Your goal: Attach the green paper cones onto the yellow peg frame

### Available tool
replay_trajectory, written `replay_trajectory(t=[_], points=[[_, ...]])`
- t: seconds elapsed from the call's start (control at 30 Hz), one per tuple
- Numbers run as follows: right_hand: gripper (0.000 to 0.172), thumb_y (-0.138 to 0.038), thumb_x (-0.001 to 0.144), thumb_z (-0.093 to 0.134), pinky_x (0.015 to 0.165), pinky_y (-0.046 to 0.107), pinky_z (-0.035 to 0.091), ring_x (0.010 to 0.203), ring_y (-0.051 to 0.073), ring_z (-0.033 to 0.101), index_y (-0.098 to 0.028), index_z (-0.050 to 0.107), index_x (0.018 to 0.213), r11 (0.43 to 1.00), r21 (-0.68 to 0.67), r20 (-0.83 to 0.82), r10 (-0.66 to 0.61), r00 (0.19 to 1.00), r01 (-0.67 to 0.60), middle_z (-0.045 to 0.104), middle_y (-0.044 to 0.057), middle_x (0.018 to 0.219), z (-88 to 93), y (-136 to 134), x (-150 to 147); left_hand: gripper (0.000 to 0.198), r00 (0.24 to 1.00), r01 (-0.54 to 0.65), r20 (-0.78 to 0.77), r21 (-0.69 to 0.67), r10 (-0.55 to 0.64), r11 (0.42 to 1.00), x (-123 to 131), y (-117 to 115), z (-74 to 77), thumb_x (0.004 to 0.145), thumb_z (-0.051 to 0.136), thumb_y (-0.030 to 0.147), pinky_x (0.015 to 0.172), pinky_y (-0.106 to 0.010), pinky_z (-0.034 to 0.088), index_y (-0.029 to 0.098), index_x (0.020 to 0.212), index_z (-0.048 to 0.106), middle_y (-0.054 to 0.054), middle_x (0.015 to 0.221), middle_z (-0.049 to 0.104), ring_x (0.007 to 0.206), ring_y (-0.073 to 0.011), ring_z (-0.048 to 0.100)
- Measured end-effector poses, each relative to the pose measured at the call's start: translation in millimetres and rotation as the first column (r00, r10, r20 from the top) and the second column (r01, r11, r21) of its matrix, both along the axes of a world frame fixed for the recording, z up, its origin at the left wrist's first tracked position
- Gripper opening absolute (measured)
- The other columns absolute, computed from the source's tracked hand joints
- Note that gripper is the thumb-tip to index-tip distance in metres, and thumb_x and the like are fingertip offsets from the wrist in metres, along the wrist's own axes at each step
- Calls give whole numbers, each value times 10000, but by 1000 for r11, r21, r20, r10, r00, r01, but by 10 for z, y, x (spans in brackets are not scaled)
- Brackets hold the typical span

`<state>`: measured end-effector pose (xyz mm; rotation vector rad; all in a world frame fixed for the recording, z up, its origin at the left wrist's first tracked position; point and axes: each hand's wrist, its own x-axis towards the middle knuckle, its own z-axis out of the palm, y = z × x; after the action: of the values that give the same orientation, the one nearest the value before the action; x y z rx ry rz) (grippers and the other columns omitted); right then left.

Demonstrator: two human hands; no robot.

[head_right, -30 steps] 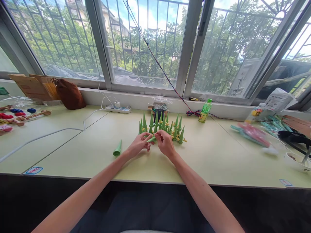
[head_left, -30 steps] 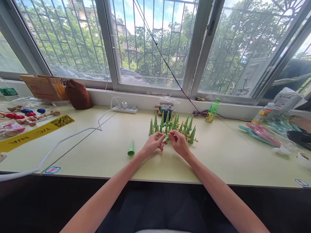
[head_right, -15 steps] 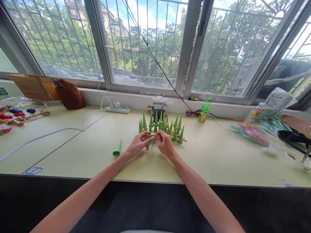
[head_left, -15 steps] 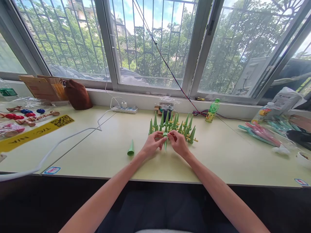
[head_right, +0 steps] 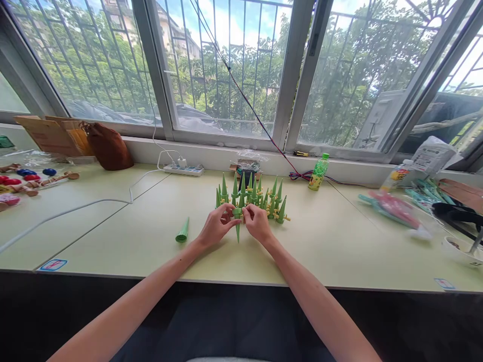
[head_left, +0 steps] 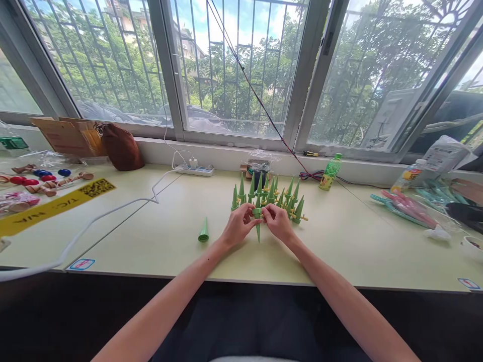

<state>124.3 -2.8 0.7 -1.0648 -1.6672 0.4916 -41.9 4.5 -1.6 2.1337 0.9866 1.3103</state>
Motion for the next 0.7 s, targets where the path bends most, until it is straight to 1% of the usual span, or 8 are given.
replay_trajectory(t=[0.13, 0.27, 0.43, 0.6, 0.7], points=[[324, -409, 893, 485, 461, 243, 331, 444, 120, 443, -196, 499, 650, 999, -35, -30, 16, 999, -17, 509, -17, 505, -17, 19, 1, 317, 1000, -2, 3, 26, 2, 1000, 2, -15, 6, 805, 656, 417, 548, -219, 470, 184, 980, 531, -11, 839, 559, 608, -96, 521], [356, -458, 897, 491, 435, 246, 327, 408, 117, 421, -201, 496, 651, 996, -80, -85, 43, 995, -50, 478, -29, 463, -18, 19, -4, 305, 1000, -2, 15, -6, 2, 1000, 10, -40, 24, 813, 647, 408, 554, -216, 465, 194, 1002, 541, -23, 893, 566, 618, -96, 529], [389, -525, 890, 499, 415, 249, 317, 397, 115, 404, -207, 482, 668, 993, -92, -142, 56, 988, -70, 455, -38, 456, -3, 6, -14, 346, 999, -2, 41, -45, 4, 999, 19, -54, 40, 818, 637, 422, 550, -223, 453, 201, 1065, 539, -38, 931, 572, 584, -90, 509], [371, -513, 908, 488, 421, 243, 319, 415, 108, 394, -208, 471, 698, 995, -73, -185, 48, 982, -62, 460, -40, 496, 13, -23, -2, 429, 998, 14, 58, -69, -10, 998, 36, -77, 66, 815, 639, 431, 537, -215, 431, 207, 1150, 491, -20, 882, 575, 545, -78, 477], [367, -514, 921, 469, 424, 239, 318, 425, 104, 388, -206, 476, 723, 998, -50, -210, 28, 977, -39, 464, -39, 520, 2, -25, 15, 407, 996, 28, 87, -120, -18, 992, 51, -86, 83, 829, 606, 491, 512, -207, 408, 193, 1090, 511, 4, 755, 572, 543, -93, 497]])
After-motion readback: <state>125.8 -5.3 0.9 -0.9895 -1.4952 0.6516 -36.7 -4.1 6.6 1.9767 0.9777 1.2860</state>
